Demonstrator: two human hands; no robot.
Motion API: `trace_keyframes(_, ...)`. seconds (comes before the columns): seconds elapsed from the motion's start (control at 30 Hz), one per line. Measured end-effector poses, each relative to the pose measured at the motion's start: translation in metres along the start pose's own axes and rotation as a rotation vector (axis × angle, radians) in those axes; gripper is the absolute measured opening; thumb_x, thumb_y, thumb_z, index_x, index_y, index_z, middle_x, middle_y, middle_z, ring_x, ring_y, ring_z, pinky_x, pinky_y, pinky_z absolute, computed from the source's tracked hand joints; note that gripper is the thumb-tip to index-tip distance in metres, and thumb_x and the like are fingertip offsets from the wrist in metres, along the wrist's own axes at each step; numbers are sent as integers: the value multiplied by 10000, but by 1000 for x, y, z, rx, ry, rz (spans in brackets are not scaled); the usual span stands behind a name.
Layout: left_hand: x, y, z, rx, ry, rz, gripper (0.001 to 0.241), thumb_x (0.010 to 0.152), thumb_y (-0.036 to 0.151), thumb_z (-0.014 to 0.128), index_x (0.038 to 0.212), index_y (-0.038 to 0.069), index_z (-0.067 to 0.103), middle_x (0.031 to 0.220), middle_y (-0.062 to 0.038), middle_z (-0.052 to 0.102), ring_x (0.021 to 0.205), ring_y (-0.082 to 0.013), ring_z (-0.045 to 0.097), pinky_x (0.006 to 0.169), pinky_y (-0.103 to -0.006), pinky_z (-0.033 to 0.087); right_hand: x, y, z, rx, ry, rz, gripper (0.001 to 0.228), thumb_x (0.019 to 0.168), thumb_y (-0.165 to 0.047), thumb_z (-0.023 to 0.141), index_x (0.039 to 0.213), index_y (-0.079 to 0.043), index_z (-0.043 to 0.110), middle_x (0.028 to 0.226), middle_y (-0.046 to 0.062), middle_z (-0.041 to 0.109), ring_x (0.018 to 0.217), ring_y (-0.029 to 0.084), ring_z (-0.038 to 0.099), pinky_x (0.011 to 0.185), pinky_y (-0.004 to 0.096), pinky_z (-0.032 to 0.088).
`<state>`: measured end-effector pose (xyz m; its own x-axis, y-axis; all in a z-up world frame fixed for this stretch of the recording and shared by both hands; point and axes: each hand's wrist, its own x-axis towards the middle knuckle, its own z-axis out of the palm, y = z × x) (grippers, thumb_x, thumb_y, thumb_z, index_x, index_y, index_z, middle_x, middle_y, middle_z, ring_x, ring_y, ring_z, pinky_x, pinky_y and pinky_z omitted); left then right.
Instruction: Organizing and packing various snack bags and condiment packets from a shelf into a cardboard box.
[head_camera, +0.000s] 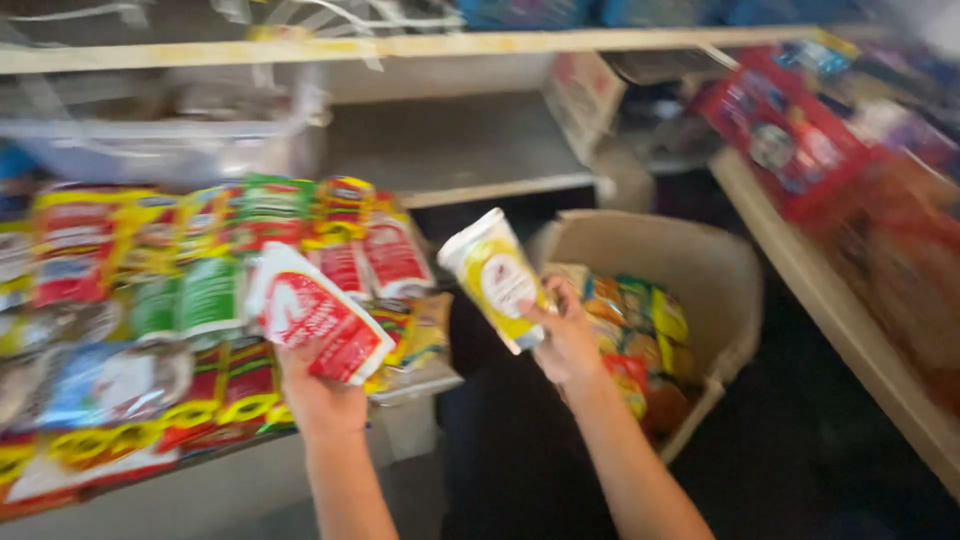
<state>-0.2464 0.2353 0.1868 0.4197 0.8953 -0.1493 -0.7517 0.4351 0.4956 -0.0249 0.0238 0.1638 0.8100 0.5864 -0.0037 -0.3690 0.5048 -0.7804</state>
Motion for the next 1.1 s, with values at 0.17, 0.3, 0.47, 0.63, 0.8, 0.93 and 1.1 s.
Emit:
trace_keyframes(0.17,-9,-61,1,47,-234,-188,492,1015,116,596,1495,53,505,1349,-112,662,1231,-269,650,1076,-491,517,-12,-53,-132,52,220,77,392,854,34,727,1221,-14,600,1188,191,723,1071,314,723,911,457,612)
trace_keyframes(0.3,-50,-117,39,186,-278,-401,445,1012,203,528,1444,98,506,1278,-158,709,1148,-274,713,973,-487,584,-20,-4,-244,-164,652,176,456,789,29,719,1195,-109,564,1117,155,726,988,327,743,843,485,641)
trace_keyframes(0.47,-69,-179,25,345,-259,-520,462,1016,89,572,1471,115,500,1244,-81,680,1055,-217,701,845,-416,611,7,138,-334,-652,595,176,568,727,22,853,1243,-28,624,1054,162,737,822,231,730,656,366,622)
trace_keyframes(0.63,-72,-171,32,398,-253,-514,475,987,91,573,1452,149,495,1209,-56,688,1030,-203,705,837,-416,608,-8,123,-235,-611,451,424,733,723,-58,824,1378,-100,498,1104,147,716,859,295,682,688,439,575)
trace_keyframes(0.8,-68,-148,39,374,-241,-433,471,993,64,590,1452,127,505,1221,-58,689,1048,-192,704,869,-402,608,-20,131,-214,-1183,154,395,904,701,-195,899,1456,-63,420,1163,230,713,1036,331,711,874,438,597)
trace_keyframes(0.93,-61,-156,42,416,-230,-453,480,980,68,598,1448,132,514,1228,-57,691,1052,-200,703,870,-407,600,-23,83,-176,-1518,79,414,876,701,-367,929,1388,-36,498,1218,266,680,1136,410,661,972,478,541)
trace_keyframes(1.1,-71,-203,70,578,-390,-546,567,944,57,596,1487,152,462,1257,-66,673,1082,-197,689,893,-397,591,3,85,-229,-1273,269,393,719,747,-492,860,1279,-45,675,1179,196,732,1088,317,720,960,447,569)
